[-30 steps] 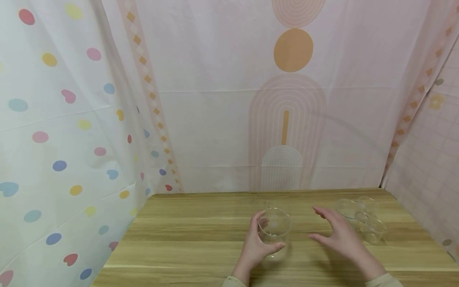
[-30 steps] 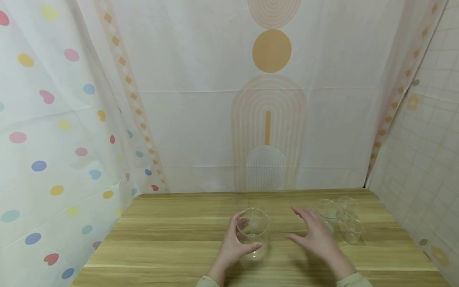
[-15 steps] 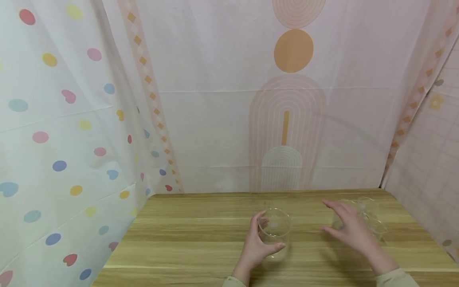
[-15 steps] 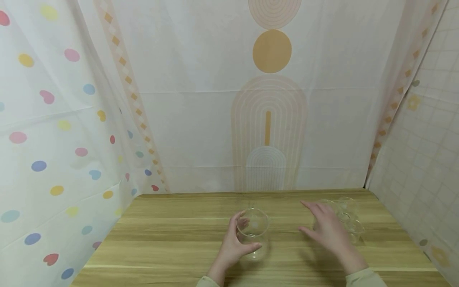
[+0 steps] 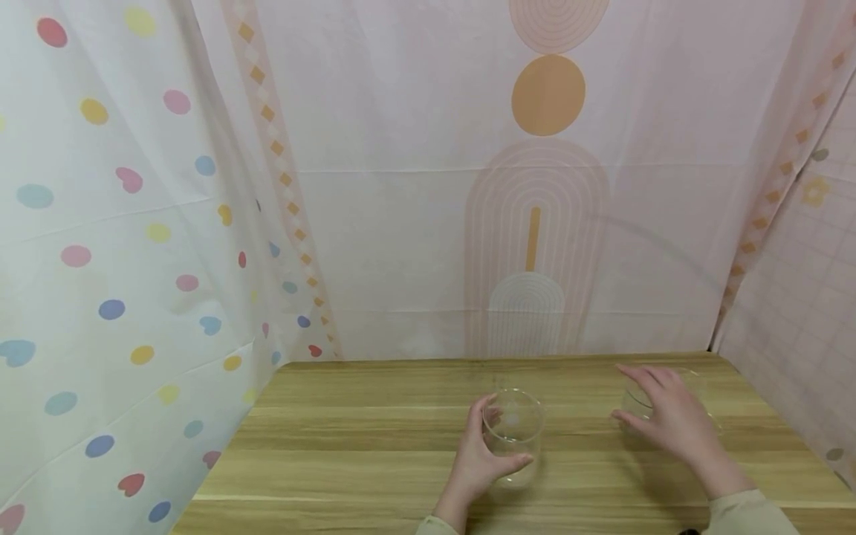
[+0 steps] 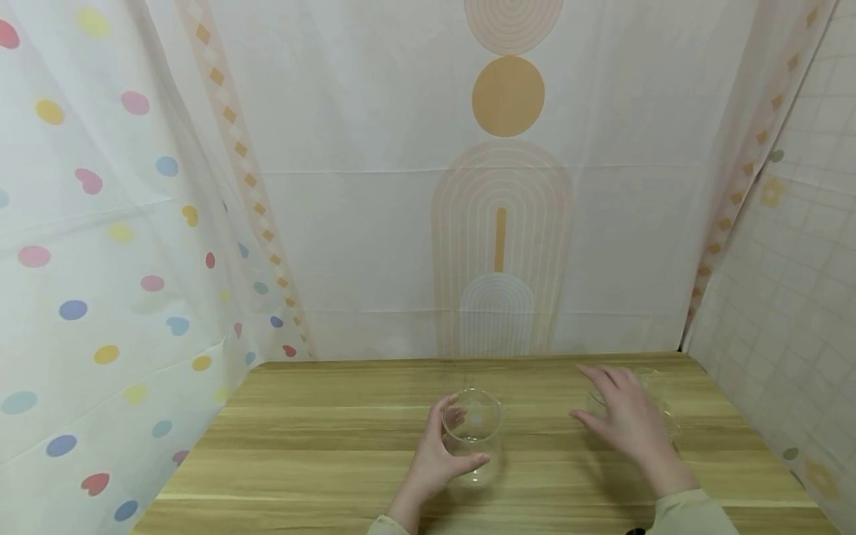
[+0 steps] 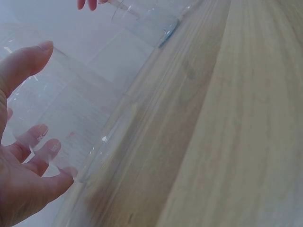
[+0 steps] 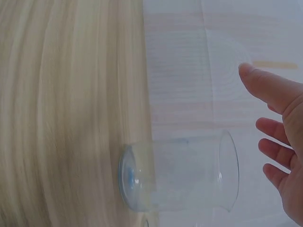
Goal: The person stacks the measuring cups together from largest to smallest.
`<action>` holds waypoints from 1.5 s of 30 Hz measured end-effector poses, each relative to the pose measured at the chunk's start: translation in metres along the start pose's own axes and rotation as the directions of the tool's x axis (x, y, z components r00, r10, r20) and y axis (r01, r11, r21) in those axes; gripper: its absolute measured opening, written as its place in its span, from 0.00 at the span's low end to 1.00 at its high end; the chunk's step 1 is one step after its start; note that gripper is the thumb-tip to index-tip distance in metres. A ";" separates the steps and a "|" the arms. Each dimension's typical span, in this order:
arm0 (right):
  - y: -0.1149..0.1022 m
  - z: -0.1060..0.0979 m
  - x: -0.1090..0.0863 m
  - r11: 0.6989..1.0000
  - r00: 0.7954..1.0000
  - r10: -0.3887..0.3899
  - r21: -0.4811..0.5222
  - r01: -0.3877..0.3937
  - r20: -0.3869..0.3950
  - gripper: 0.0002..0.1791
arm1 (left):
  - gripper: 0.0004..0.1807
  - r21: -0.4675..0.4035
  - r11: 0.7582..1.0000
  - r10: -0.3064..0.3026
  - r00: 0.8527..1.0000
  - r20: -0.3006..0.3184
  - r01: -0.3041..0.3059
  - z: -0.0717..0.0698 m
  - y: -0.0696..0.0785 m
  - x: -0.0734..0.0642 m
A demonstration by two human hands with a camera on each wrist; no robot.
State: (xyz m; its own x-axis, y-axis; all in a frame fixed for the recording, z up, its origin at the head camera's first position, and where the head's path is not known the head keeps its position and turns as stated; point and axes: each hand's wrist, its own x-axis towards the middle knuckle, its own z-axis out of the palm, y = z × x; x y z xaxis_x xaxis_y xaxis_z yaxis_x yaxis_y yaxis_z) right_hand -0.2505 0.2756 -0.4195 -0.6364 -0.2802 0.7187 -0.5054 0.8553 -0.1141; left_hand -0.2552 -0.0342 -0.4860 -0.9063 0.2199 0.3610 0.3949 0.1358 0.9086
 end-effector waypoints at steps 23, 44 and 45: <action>0.027 0.000 0.000 0.994 0.983 0.112 -0.028 -0.109 0.145 0.46 | 0.55 0.024 1.000 -0.010 1.000 -0.003 0.010 0.000 -0.001 0.000; 0.032 -0.010 0.014 0.953 0.855 0.299 -0.082 -0.292 0.424 0.47 | 0.57 0.028 0.999 -0.033 0.999 0.007 0.033 0.001 0.000 0.000; 0.032 -0.011 0.015 0.952 0.851 0.299 -0.081 -0.294 0.431 0.47 | 0.57 0.028 0.999 -0.033 0.999 0.007 0.032 0.001 0.000 0.000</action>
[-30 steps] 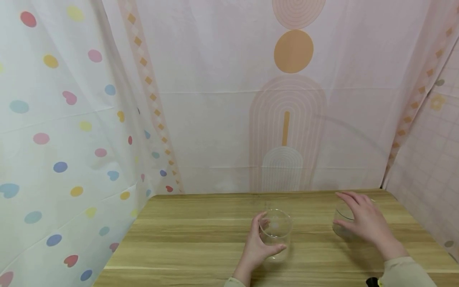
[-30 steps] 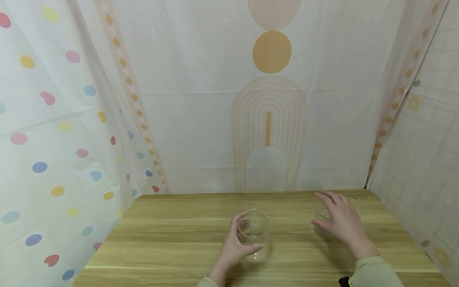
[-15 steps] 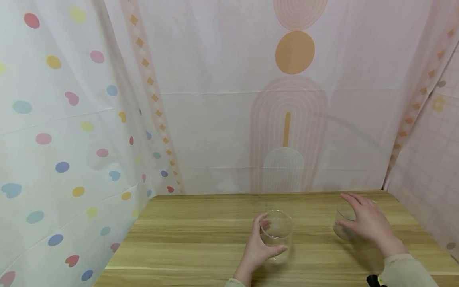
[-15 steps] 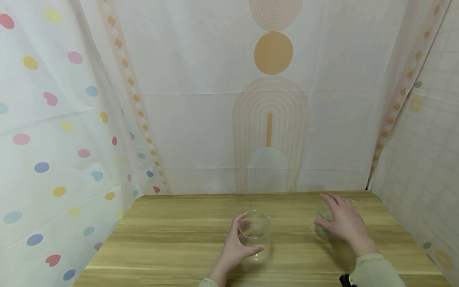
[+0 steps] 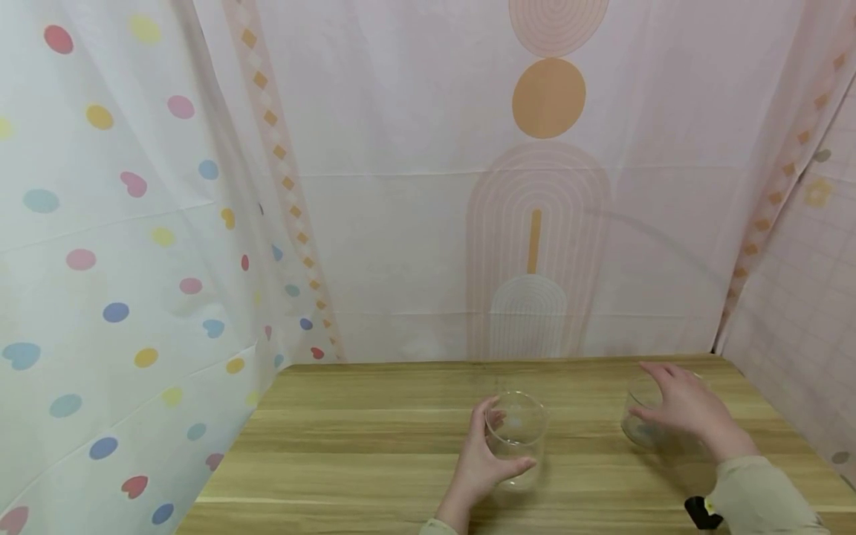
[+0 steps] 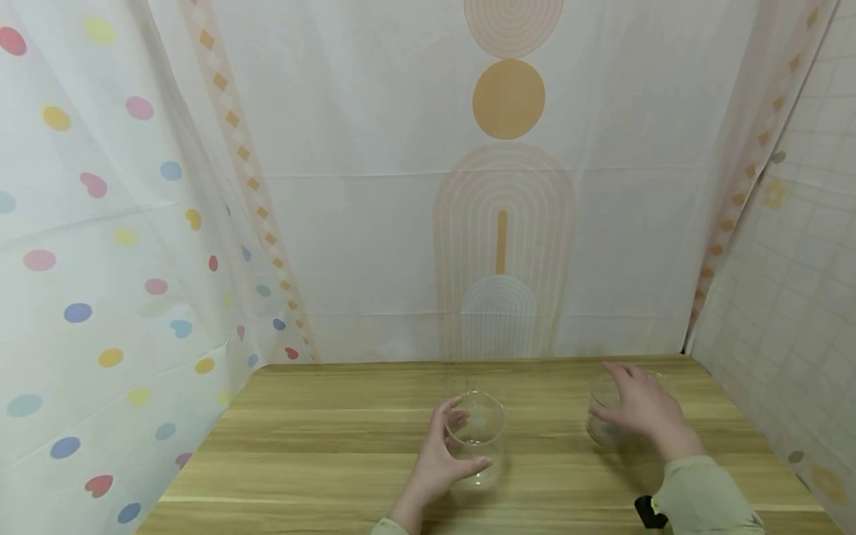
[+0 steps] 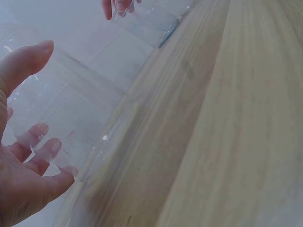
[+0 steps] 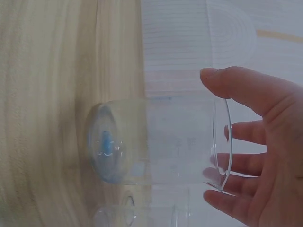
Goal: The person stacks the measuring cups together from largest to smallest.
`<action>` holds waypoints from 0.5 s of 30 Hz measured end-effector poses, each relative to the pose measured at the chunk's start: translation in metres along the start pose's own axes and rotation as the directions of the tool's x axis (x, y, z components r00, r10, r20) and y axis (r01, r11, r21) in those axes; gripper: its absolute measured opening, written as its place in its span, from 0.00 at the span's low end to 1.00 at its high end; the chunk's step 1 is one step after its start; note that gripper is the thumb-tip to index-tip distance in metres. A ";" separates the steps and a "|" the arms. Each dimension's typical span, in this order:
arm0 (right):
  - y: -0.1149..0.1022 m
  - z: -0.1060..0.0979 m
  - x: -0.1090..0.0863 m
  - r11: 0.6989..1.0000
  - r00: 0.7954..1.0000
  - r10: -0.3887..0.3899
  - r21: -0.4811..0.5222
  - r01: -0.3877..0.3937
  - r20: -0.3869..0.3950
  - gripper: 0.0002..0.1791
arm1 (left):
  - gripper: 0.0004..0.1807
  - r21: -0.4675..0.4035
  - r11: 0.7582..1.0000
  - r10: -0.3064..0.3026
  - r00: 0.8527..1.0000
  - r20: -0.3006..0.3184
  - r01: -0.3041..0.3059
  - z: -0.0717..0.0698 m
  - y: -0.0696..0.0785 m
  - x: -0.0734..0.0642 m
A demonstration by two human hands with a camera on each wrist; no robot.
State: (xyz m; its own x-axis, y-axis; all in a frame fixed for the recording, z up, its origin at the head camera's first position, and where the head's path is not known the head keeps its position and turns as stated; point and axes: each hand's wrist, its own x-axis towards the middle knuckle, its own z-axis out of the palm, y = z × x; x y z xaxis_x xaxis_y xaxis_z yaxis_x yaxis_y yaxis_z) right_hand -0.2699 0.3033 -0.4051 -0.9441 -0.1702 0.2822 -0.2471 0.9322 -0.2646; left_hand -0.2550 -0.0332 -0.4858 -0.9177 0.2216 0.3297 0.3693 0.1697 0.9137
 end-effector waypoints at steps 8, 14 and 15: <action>0.004 -0.003 0.004 1.000 0.998 0.006 0.008 -0.006 0.057 0.44 | 0.56 -0.009 1.000 0.007 1.000 -0.002 -0.007 0.000 0.000 0.000; 0.005 -0.006 0.008 1.000 0.996 -0.001 -0.008 0.001 0.093 0.43 | 0.56 -0.005 1.000 0.010 1.000 0.002 -0.010 0.000 -0.001 0.000; 0.005 -0.007 0.009 1.000 0.995 -0.001 -0.010 0.002 0.097 0.42 | 0.56 -0.005 1.000 0.010 1.000 0.002 -0.010 0.000 -0.001 0.000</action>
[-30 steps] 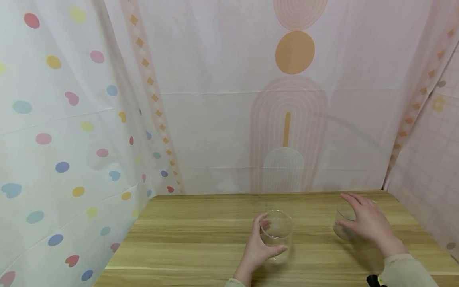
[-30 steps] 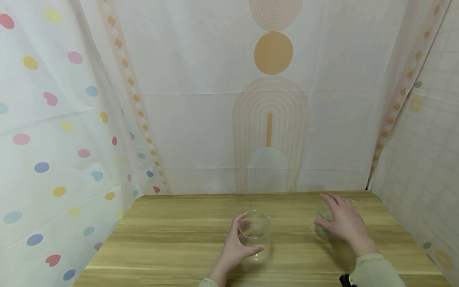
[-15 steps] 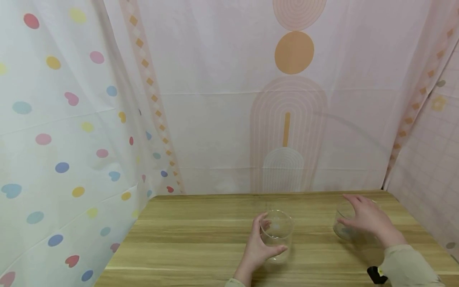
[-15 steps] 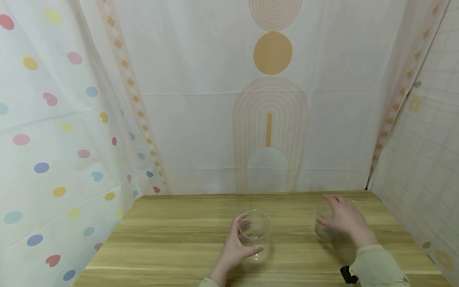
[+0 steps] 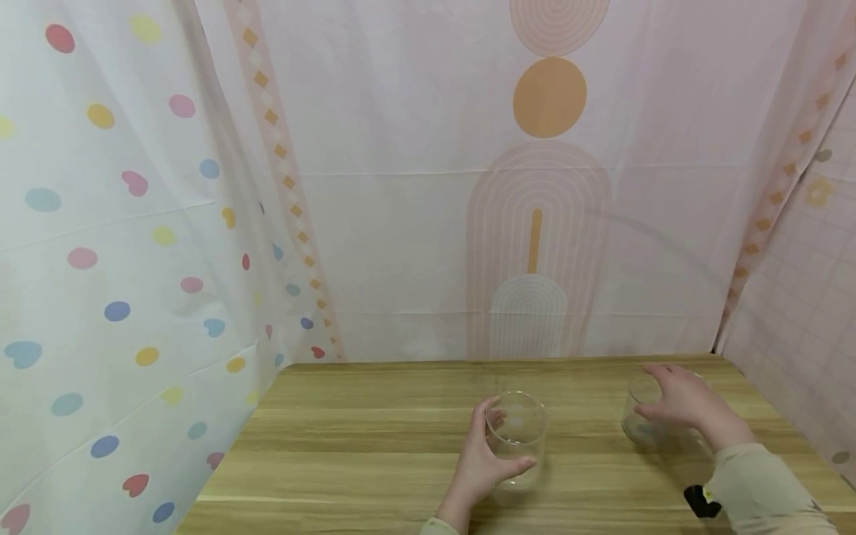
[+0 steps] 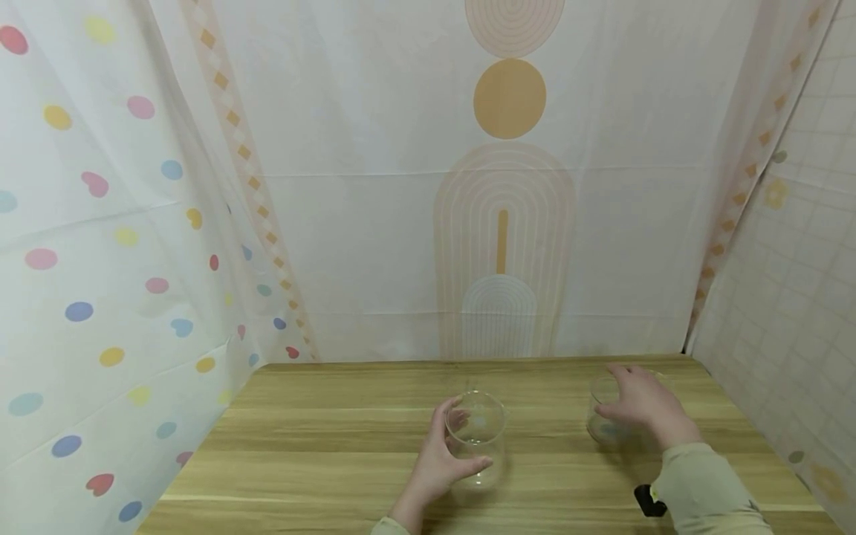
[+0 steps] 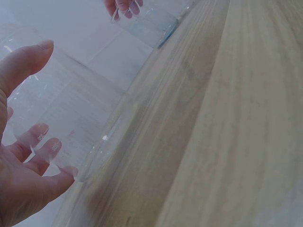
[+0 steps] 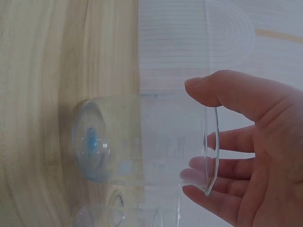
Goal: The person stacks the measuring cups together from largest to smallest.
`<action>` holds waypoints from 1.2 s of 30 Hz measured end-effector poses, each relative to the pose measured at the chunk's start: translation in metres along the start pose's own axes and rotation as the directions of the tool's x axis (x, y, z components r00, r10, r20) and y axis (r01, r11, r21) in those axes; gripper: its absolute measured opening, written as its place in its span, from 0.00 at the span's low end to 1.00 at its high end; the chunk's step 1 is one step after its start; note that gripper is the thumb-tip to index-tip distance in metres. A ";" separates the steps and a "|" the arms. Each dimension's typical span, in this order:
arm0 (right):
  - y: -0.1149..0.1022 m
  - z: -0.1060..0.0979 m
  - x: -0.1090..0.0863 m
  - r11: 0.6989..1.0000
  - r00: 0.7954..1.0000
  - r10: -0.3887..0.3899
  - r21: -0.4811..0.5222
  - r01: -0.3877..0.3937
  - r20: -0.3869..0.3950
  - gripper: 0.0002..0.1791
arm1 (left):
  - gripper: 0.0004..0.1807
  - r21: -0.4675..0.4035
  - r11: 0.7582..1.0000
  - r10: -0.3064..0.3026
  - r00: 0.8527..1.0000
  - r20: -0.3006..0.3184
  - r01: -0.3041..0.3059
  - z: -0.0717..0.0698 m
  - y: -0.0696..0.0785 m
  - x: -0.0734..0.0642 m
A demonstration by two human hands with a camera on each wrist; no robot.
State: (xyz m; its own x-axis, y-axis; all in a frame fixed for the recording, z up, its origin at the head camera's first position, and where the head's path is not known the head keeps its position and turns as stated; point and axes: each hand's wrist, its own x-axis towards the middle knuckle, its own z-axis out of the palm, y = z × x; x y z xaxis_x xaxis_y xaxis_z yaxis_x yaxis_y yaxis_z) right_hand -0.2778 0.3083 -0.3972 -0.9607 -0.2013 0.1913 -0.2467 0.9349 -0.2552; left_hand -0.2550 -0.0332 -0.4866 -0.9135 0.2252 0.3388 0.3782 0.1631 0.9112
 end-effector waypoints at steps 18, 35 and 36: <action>-0.004 -0.004 -0.001 0.999 0.998 0.030 0.031 -0.031 0.046 0.41 | 0.56 -0.013 1.000 0.000 1.000 -0.006 0.000 0.000 0.000 -0.001; -0.011 -0.002 -0.006 0.997 1.000 0.026 0.071 -0.025 -0.017 0.40 | 0.55 -0.013 1.000 -0.018 1.000 -0.008 0.018 0.001 -0.002 0.000; -0.011 -0.001 -0.006 0.997 0.999 0.025 0.075 -0.023 -0.024 0.40 | 0.55 -0.013 1.000 -0.019 1.000 -0.009 0.019 0.001 -0.002 0.000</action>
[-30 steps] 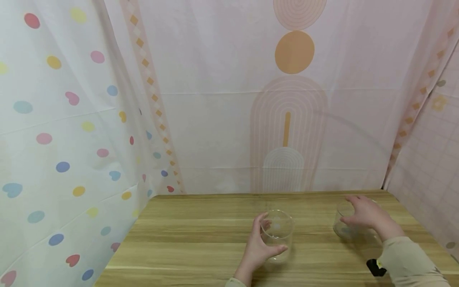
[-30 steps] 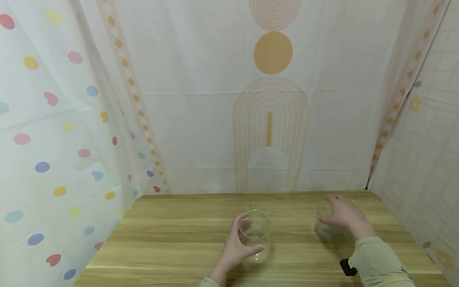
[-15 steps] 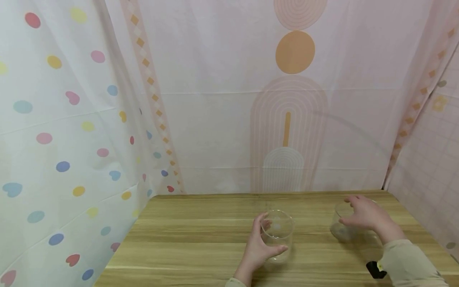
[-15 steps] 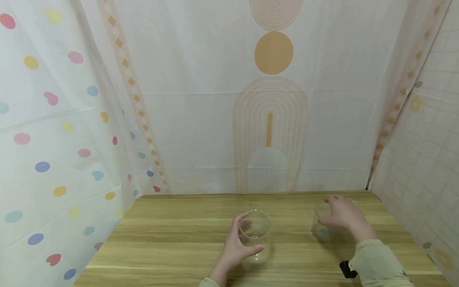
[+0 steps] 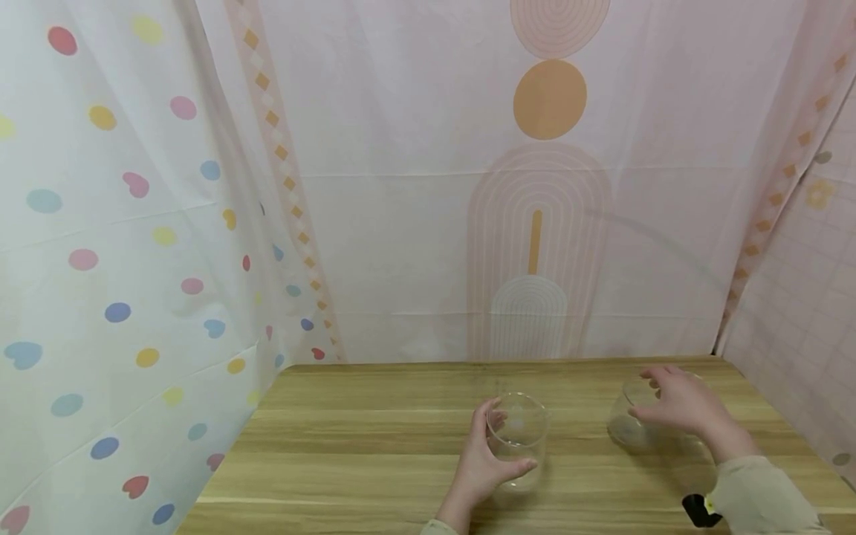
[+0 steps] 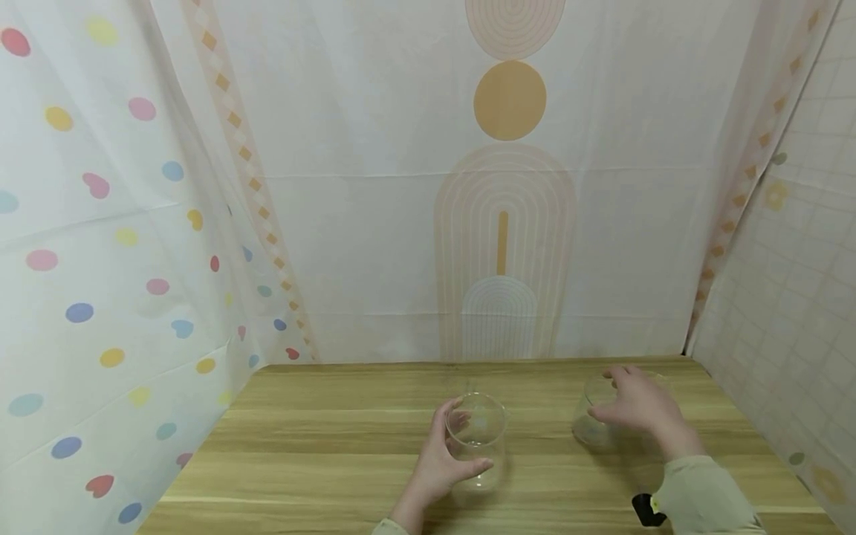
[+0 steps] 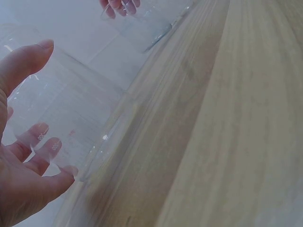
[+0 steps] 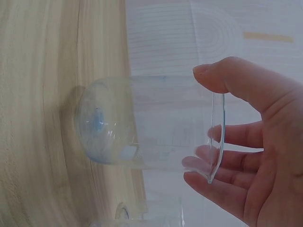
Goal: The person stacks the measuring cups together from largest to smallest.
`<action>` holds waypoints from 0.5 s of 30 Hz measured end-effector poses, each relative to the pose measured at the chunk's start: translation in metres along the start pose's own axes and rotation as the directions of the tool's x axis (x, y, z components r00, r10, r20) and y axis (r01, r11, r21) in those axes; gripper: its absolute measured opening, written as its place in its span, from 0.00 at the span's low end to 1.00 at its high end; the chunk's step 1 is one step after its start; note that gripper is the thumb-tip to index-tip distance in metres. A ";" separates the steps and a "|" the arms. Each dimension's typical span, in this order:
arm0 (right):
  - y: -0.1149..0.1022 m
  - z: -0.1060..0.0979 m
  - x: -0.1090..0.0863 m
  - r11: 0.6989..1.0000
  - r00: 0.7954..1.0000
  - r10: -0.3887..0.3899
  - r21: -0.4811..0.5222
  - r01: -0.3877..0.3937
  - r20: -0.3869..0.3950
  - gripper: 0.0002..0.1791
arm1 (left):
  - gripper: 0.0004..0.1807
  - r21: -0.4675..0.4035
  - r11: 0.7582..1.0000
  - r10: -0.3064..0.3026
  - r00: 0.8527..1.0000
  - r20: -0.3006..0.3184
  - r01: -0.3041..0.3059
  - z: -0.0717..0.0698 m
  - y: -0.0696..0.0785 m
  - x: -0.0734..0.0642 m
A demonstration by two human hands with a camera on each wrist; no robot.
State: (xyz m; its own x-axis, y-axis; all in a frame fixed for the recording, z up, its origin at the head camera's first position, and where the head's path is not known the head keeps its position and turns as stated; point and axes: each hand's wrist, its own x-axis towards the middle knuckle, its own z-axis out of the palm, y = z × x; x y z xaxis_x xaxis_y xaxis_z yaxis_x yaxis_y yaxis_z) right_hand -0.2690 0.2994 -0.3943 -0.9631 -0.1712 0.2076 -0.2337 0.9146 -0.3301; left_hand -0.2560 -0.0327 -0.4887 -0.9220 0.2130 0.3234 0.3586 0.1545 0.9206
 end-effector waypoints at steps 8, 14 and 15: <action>-0.001 0.006 -0.002 0.998 1.000 0.004 0.057 -0.004 -0.010 0.42 | 0.54 -0.010 1.000 0.010 1.000 0.001 -0.010 0.000 0.000 0.000; -0.003 0.012 -0.003 0.992 0.999 -0.011 0.125 0.015 -0.033 0.41 | 0.54 -0.007 1.000 0.016 1.000 0.003 -0.016 0.000 0.000 0.000; -0.004 0.012 -0.004 0.991 0.999 -0.015 0.133 0.019 -0.038 0.40 | 0.54 -0.006 1.000 0.016 1.000 0.004 -0.016 0.000 0.000 0.000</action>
State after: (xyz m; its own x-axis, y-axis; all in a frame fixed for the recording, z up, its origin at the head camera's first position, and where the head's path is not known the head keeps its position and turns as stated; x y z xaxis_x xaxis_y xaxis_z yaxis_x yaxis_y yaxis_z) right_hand -0.2661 0.2921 -0.4051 -0.9539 -0.1705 0.2468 -0.2680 0.8543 -0.4454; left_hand -0.2555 -0.0328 -0.4885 -0.9157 0.2190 0.3370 0.3721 0.1451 0.9168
